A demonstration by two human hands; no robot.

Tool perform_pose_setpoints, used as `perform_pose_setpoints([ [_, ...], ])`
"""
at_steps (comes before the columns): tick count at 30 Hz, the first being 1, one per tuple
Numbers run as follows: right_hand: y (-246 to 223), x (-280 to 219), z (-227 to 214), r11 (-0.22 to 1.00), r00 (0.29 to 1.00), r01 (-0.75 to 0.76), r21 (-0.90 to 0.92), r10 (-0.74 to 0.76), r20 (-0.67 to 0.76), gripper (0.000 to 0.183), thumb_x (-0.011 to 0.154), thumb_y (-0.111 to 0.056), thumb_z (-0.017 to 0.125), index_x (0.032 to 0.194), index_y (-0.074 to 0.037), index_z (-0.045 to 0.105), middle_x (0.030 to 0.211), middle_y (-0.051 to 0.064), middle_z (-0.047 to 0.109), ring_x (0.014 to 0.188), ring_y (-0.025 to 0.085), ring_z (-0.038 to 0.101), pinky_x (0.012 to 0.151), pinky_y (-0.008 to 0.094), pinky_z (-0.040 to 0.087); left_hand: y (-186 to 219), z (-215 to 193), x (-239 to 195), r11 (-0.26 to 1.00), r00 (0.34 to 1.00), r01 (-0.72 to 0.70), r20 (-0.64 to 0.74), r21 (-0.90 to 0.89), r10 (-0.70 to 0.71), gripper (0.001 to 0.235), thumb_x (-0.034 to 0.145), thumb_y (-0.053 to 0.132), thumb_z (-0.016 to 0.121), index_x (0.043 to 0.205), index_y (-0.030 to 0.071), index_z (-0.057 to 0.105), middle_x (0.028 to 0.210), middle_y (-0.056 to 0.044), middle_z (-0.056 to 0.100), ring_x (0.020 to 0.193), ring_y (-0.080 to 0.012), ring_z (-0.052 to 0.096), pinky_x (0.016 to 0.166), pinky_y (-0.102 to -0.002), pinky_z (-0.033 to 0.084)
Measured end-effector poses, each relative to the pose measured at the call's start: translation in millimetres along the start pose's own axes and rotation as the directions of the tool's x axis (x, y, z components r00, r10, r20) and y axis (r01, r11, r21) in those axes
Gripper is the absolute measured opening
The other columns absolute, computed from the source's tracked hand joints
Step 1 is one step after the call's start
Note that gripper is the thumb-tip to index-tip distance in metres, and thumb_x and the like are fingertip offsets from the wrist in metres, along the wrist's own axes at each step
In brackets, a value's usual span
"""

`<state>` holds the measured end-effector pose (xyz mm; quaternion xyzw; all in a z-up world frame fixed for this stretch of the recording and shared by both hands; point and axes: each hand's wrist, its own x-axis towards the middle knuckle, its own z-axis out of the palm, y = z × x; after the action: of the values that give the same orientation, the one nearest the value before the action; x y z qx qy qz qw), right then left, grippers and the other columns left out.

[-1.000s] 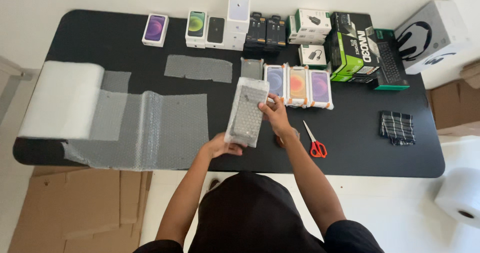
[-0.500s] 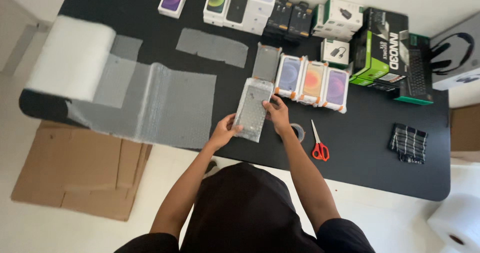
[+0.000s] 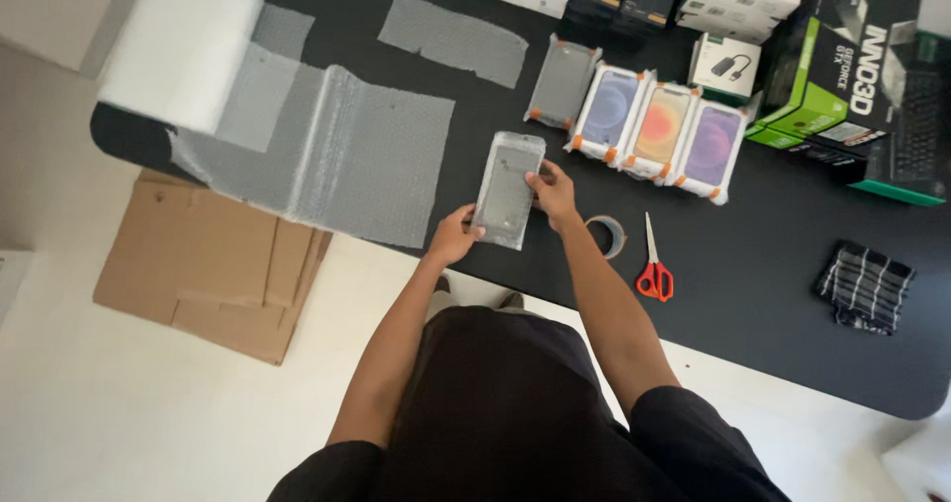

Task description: The person packages electronic devices by placing protective film over smartphone screens, cutting and applying tape by hand and with scissors, and wrapping devices in bubble wrap.

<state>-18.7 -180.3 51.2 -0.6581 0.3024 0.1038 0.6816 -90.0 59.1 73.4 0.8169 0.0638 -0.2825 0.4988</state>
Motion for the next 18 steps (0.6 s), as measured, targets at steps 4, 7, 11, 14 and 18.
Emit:
perform_pose_setpoints([
  [4,7,-17,6,0.942,0.988,-0.144,0.303,0.122,0.09,0.06,0.102,-0.018,0.075,0.154,-0.017,0.045,0.139,0.018,0.056,0.121,0.038,0.067,0.103,0.057,0.062,20,9,-31,0.952,0.962,0.118,-0.207,-0.283,-0.18,0.086,0.102,0.046,0.067,0.167,0.01,0.023,0.153,-0.021,0.055,0.136,-0.0352,0.061,0.109,-0.051,0.056],
  [7,80,14,14,0.66,0.954,-0.297,0.69,0.242,0.179,0.05,0.104,-0.008,0.07,0.148,-0.007,0.045,0.136,0.02,0.052,0.123,0.041,0.063,0.109,0.06,0.056,27,28,-30,0.771,0.93,0.096,-0.219,-0.63,-0.295,0.098,0.102,0.054,0.069,0.167,0.006,0.015,0.152,-0.024,0.053,0.136,-0.038,0.06,0.111,-0.056,0.052],
  [11,95,-42,21,0.525,0.905,-0.422,0.739,0.289,0.312,0.046,0.103,-0.004,0.071,0.143,0.001,0.05,0.144,0.021,0.057,0.142,0.038,0.054,0.122,0.057,0.043,72,33,-39,0.595,0.936,-0.081,-0.267,-0.799,-0.231,0.076,0.103,0.027,0.074,0.158,0.0,0.029,0.144,-0.025,0.054,0.135,-0.0375,0.061,0.111,-0.052,0.05],
  [14,72,-92,21,0.683,0.892,-0.451,0.575,0.333,0.304,0.033,0.102,-0.02,0.074,0.129,-0.005,0.062,0.115,0.005,0.06,0.114,0.023,0.062,0.107,0.04,0.051,18,56,37,0.567,0.892,-0.131,-0.347,-0.813,-0.291,0.041,0.098,0.015,0.075,0.131,0.005,0.052,0.118,-0.013,0.056,0.111,-0.0294,0.068,0.093,-0.045,0.063],
  [18,110,-85,19,0.788,0.888,-0.454,0.416,0.357,0.291,0.03,0.094,-0.021,0.083,0.119,-0.01,0.07,0.107,0.004,0.068,0.1,0.022,0.069,0.094,0.04,0.06,27,51,52,0.644,0.922,-0.087,-0.306,-0.76,-0.236,0.029,0.1,0.006,0.066,0.127,0.007,0.055,0.112,-0.013,0.059,0.097,-0.0252,0.073,0.084,-0.04,0.068],
])
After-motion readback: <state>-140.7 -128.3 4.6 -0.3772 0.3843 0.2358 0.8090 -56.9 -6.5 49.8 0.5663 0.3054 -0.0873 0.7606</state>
